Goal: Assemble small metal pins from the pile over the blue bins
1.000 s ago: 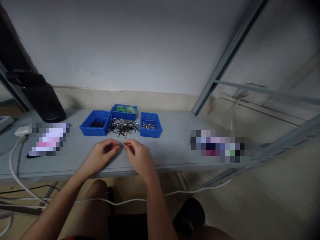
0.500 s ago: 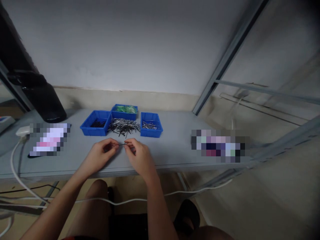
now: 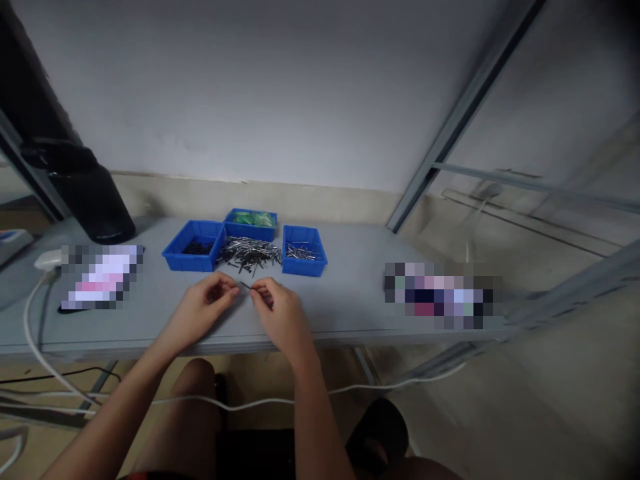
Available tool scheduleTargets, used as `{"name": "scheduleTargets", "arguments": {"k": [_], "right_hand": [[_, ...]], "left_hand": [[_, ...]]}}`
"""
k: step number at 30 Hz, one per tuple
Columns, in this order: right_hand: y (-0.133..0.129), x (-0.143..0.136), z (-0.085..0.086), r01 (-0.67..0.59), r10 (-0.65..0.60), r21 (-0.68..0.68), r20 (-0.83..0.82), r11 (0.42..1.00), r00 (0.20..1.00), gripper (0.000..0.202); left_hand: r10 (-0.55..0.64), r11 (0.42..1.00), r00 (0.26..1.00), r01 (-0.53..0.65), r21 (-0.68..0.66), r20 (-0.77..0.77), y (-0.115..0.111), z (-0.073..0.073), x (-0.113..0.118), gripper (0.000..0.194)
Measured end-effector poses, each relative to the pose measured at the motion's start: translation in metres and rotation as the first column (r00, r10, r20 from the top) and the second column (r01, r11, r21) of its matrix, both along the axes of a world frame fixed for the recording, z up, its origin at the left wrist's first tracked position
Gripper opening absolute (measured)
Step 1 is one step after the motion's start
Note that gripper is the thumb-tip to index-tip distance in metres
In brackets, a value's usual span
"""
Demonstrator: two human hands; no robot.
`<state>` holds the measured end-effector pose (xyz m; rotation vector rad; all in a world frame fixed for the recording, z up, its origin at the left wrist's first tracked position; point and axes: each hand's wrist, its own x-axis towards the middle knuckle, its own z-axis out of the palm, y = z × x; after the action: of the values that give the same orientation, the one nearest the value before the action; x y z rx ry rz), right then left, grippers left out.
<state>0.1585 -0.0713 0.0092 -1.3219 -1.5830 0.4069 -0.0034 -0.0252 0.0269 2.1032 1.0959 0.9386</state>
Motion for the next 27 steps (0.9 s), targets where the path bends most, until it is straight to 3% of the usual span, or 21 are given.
{"name": "scheduleTargets", "arguments": {"k": [3,8,24,27], "right_hand": [[-0.0001,-0.0006,0.0002,-0.01,0.01,0.004,0.004,1.0,1.0,0.008],[-0.0001,-0.001,0.0,-0.028,0.028,0.001,0.022,1.0,0.999,0.008],[-0.0015,0.0003,0.0035,-0.133,0.124,0.068,0.121,0.989,0.985,0.023],[-0.0011,0.0002,0.0021,-0.103,0.097,0.07,0.077,0.992,0.992,0.024]], "left_hand": [[-0.094,0.996,0.993,0.094,0.007,-0.067,-0.0022,0.0019,0.0002,0.026],[-0.146,0.989,0.985,0.147,0.006,-0.09,-0.0043,0.0038,0.0009,0.028],[-0.081,0.996,0.992,0.085,0.041,-0.099,-0.0015,0.0002,-0.0001,0.026],[-0.064,0.997,0.993,0.068,0.044,-0.1,-0.0002,-0.0011,-0.0003,0.027]]}}
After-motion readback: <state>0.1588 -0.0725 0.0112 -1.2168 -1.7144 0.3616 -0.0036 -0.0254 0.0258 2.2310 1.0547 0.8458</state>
